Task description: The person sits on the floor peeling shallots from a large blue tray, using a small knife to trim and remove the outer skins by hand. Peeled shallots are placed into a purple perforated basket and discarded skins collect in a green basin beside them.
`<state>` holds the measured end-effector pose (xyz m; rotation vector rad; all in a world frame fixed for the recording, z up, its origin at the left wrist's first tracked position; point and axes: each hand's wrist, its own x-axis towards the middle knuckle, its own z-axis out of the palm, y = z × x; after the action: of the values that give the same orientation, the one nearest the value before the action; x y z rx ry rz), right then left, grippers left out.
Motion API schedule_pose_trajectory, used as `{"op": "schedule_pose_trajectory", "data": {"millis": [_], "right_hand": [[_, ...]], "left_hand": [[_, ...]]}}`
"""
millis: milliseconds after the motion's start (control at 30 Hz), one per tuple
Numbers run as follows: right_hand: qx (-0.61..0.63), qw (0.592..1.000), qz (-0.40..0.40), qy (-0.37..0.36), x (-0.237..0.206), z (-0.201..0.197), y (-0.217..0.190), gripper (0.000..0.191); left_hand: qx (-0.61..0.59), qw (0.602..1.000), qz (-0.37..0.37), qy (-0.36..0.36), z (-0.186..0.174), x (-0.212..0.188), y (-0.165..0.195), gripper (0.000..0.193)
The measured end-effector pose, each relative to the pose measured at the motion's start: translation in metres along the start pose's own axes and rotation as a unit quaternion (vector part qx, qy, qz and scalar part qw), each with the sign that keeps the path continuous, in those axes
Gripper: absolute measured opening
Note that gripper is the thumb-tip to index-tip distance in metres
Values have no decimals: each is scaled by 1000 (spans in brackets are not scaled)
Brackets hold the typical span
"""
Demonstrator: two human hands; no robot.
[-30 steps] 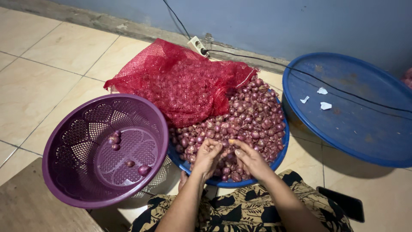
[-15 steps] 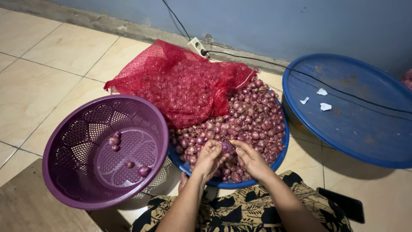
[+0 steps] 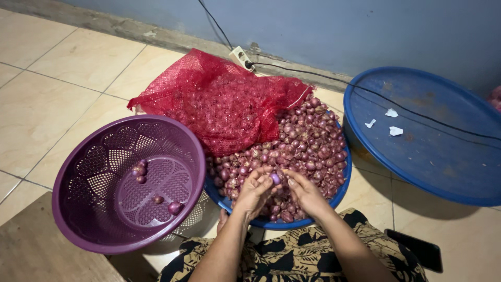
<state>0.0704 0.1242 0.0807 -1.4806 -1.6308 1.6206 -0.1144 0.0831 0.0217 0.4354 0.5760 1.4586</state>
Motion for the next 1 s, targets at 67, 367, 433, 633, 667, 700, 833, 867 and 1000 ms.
{"op": "schedule_pose_trajectory", "data": {"millis": [67, 367, 433, 633, 667, 700, 833, 867, 1000], "right_hand": [[-74, 996, 12, 45, 5, -1, -3, 44], [15, 998, -4, -68, -12, -1, -21, 44], [-18, 999, -7, -32, -10, 2, -24, 42], [26, 999, -11, -34, -14, 1, -23, 45], [47, 997, -28, -55, -16, 4, -22, 45], [52, 997, -29, -51, -16, 8, -22, 43], [93, 993, -40, -65, -12, 31, -25, 40], [110, 990, -43, -75, -13, 34, -25, 40], [12, 997, -55, -59, -19, 46, -32, 39]], "left_hand": [[5, 1000, -9, -5, 2, -1, 3, 37], [26, 999, 32, 22, -2, 5, -5, 38], [63, 997, 30, 27, -6, 6, -4, 36], [128, 990, 51, 31, -6, 4, -7, 31], [140, 988, 54, 39, -6, 1, -8, 30], [150, 986, 67, 37, -6, -1, -8, 28], [181, 978, 80, 67, -10, -12, 0, 24], [187, 976, 71, 82, -11, -15, 2, 24], [222, 966, 97, 94, -9, -39, 23, 24]]}}
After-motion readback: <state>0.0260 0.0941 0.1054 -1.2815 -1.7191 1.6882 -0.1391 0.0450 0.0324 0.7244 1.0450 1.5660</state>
